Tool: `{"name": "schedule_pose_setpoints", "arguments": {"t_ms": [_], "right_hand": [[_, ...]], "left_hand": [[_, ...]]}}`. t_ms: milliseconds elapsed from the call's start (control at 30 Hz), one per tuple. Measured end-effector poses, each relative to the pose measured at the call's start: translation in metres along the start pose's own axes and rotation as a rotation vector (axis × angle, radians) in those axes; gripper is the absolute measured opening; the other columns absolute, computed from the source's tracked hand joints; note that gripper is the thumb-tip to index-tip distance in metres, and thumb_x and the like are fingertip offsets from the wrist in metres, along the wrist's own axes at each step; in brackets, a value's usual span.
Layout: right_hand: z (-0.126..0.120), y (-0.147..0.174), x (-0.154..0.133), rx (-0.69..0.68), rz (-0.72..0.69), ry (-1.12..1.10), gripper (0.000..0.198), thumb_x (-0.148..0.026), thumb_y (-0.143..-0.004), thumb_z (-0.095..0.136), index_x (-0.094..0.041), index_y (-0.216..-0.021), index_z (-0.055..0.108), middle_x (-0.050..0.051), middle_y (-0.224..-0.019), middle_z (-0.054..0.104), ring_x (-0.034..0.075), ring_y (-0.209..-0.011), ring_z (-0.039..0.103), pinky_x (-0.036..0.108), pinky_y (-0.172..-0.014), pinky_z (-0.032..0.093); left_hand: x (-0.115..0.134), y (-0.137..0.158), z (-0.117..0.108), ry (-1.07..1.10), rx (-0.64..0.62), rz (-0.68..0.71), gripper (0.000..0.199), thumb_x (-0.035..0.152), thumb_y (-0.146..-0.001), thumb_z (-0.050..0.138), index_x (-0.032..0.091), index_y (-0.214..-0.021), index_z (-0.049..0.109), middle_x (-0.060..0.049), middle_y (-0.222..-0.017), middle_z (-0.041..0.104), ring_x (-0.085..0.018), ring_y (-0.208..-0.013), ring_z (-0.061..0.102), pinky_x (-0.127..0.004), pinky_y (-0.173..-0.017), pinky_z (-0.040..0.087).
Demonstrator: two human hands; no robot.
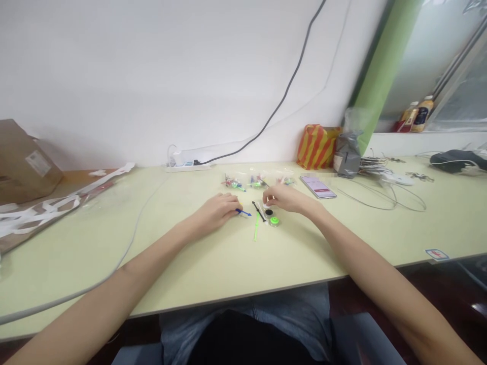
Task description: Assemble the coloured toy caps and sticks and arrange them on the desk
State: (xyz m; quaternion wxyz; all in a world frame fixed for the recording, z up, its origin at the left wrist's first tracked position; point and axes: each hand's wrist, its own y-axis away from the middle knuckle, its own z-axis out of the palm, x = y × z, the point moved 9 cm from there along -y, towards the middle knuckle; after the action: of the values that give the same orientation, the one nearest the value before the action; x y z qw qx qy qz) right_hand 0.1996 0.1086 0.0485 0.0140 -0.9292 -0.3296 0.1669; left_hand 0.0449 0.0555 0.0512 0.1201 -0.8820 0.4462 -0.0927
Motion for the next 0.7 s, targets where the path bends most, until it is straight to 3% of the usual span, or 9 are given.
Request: {"name": "schedule_pose_setpoints", "arguments": {"t_ms": [167,333,600,700], "right_hand": [[0.0,0.001,0.003,0.001,0.038,0.023,0.011,-0.011,-0.087,0.065,-0.021,-0.085,0.07,0.005,-0.087,0.07,0.018,-0.075,0.058,0.026,-0.06,0.031],[-0.001,0.0,0.004,0.035,0.05,0.036,0.014,-0.008,-0.085,0.064,-0.02,-0.085,0.071,0.006,-0.089,0.071,0.019,-0.076,0.059,0.027,-0.061,0.032],[0.001,-0.001,0.005,0.036,0.054,0.035,0.014,-0.006,-0.085,0.062,-0.019,-0.084,0.069,0.006,-0.086,0.07,0.018,-0.072,0.057,0.027,-0.061,0.031],[-0.012,0.001,-0.002,0.134,0.025,0.007,0.015,-0.006,-0.086,0.061,-0.018,-0.081,0.068,0.006,-0.084,0.069,0.018,-0.075,0.057,0.027,-0.063,0.031]], "left_hand": [[-0.019,0.001,0.001,-0.058,0.006,-0.144,0.017,0.028,-0.096,0.054,0.021,-0.104,0.068,-0.007,-0.09,0.065,-0.024,-0.091,0.06,-0.035,-0.082,0.042],[-0.029,0.003,0.0,-0.066,-0.004,-0.273,0.021,0.032,-0.093,0.057,0.021,-0.103,0.071,-0.008,-0.088,0.062,-0.024,-0.085,0.06,-0.034,-0.078,0.044],[-0.028,0.001,0.0,-0.106,0.004,-0.2,0.018,0.032,-0.095,0.06,0.02,-0.097,0.072,-0.007,-0.088,0.067,-0.025,-0.091,0.057,-0.034,-0.077,0.042],[-0.028,0.002,-0.002,-0.158,0.032,-0.159,0.017,0.033,-0.095,0.061,0.019,-0.093,0.071,-0.007,-0.09,0.067,-0.026,-0.095,0.055,-0.035,-0.077,0.041]]}}
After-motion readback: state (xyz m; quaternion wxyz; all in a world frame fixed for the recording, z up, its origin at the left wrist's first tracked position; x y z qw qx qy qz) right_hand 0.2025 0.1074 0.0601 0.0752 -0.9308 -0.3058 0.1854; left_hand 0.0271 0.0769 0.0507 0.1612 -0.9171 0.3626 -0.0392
